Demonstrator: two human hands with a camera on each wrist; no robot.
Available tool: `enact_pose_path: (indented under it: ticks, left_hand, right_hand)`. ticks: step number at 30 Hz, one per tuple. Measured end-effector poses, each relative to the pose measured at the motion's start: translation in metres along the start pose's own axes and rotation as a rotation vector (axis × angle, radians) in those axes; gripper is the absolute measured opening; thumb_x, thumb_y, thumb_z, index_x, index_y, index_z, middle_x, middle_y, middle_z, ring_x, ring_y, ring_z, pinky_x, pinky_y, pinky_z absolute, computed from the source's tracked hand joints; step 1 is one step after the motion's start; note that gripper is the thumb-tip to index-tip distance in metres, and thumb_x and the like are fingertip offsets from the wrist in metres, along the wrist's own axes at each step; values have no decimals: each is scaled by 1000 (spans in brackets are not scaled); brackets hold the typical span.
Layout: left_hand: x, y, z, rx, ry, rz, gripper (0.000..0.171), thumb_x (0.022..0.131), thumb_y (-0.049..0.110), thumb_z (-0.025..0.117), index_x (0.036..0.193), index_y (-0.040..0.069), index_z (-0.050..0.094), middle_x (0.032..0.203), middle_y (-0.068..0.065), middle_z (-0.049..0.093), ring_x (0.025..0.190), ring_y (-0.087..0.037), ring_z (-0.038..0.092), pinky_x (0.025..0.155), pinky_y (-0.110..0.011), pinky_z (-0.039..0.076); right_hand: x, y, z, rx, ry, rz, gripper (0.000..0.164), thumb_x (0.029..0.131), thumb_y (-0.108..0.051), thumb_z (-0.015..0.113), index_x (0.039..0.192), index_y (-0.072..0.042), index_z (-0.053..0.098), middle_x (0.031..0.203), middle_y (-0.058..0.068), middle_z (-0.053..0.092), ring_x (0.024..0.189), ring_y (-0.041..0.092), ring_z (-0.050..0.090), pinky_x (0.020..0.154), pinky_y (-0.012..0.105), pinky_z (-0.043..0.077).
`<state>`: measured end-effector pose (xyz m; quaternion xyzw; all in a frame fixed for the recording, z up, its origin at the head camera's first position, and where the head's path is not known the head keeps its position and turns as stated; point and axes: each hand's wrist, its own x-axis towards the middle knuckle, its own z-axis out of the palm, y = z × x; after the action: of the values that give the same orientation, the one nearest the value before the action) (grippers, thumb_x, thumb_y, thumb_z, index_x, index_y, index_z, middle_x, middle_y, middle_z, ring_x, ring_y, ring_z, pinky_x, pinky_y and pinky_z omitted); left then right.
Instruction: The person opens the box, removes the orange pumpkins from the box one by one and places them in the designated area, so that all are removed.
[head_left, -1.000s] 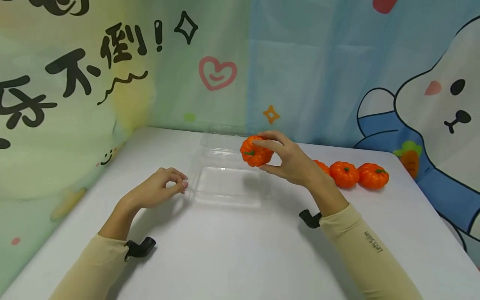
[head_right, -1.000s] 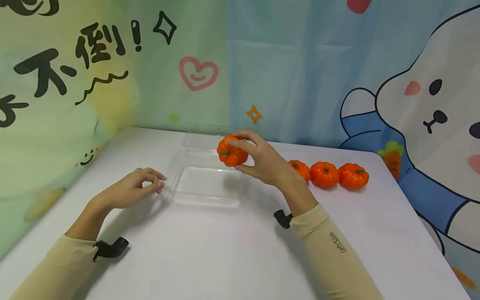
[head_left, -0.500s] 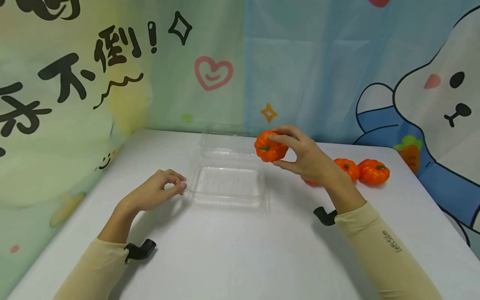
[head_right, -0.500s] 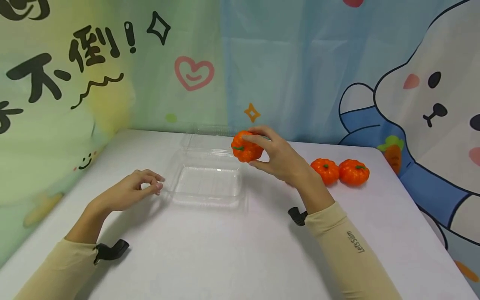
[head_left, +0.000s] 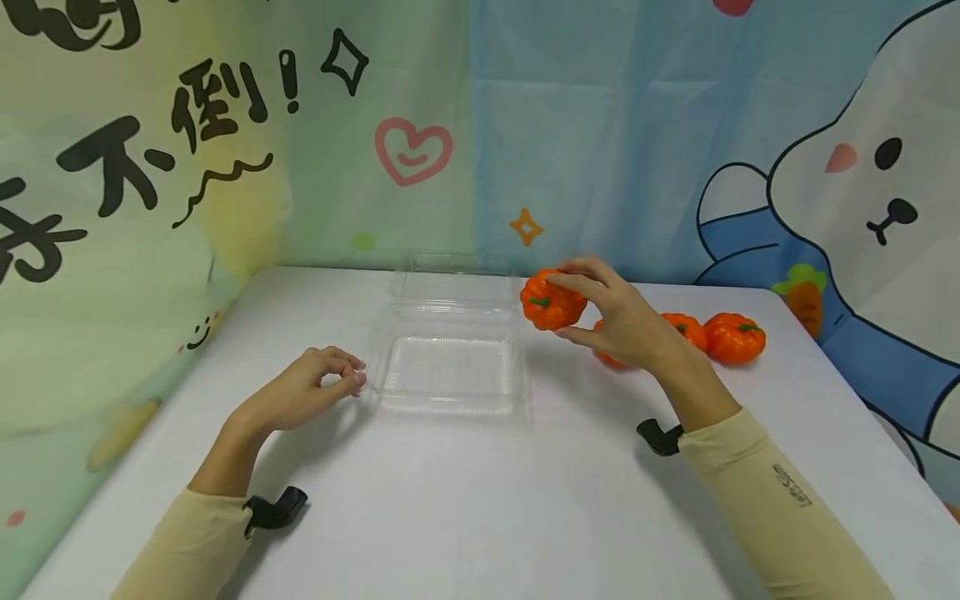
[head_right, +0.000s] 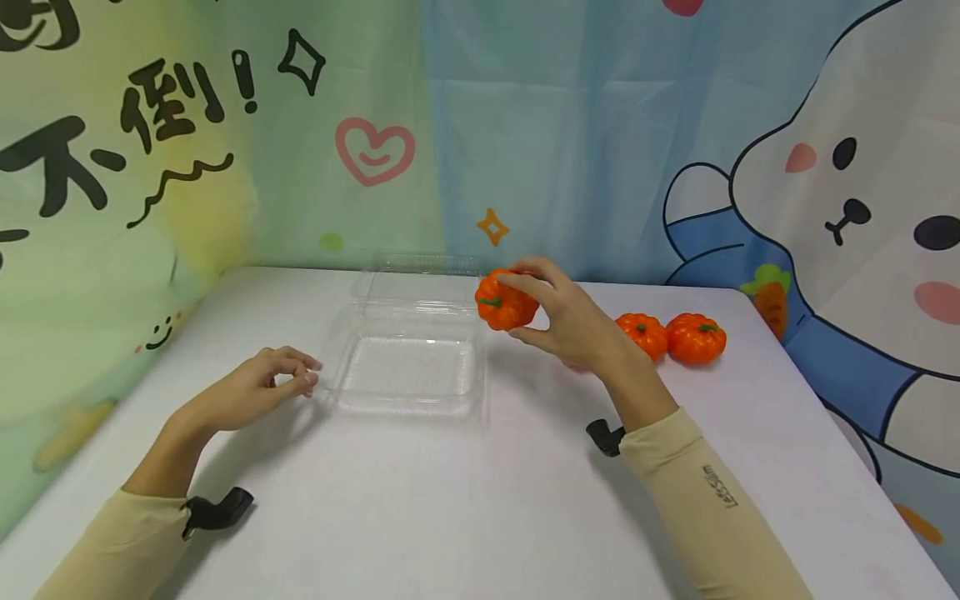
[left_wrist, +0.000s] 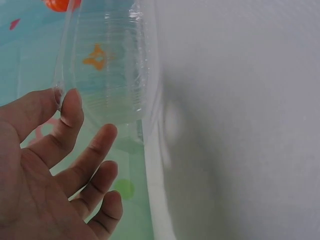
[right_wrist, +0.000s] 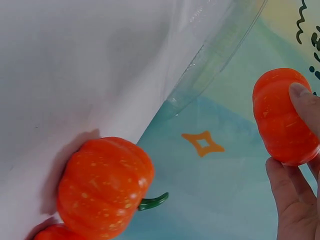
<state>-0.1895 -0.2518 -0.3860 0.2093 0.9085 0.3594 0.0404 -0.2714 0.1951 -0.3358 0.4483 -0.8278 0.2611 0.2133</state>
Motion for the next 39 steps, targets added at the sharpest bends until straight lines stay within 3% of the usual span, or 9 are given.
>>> enact_pose_path:
  ticks: [14,23,32,39]
  left_hand:
    - [0,-2,0,-9,0,-3,28,103,22,60,79,12,71,118,-11,71,125,-35,55,104,-58,39]
    - [0,-4,1,-10,-11,8,28,103,21,60,79,12,71,117,-10,72,124,-34,56,105,-60,38]
    - [-1,0,0,-33,-15,30,27,103,18,60,79,12,71,115,-10,73,124,-34,57,104,-59,39]
    - [-2,3,1,-9,-18,4,28,104,23,59,80,15,71,120,-9,70,125,-35,54,102,-57,40]
  right_hand:
    - [-21,16,2,-32,-29,81,70,76,-6,91,139,-8,60,136,15,52,124,32,55,96,51,51]
    - [-34,22,4,-37,-85,180,68,79,-7,89,140,-6,60,136,16,51,126,36,52,100,57,49]
    - [-43,24,11,-62,-182,294,67,85,-21,86,145,-11,57,142,12,50,128,37,53,103,60,47]
    - [-44,26,13,-71,-209,314,68,85,-28,86,143,-9,58,142,14,53,129,39,54,107,60,44]
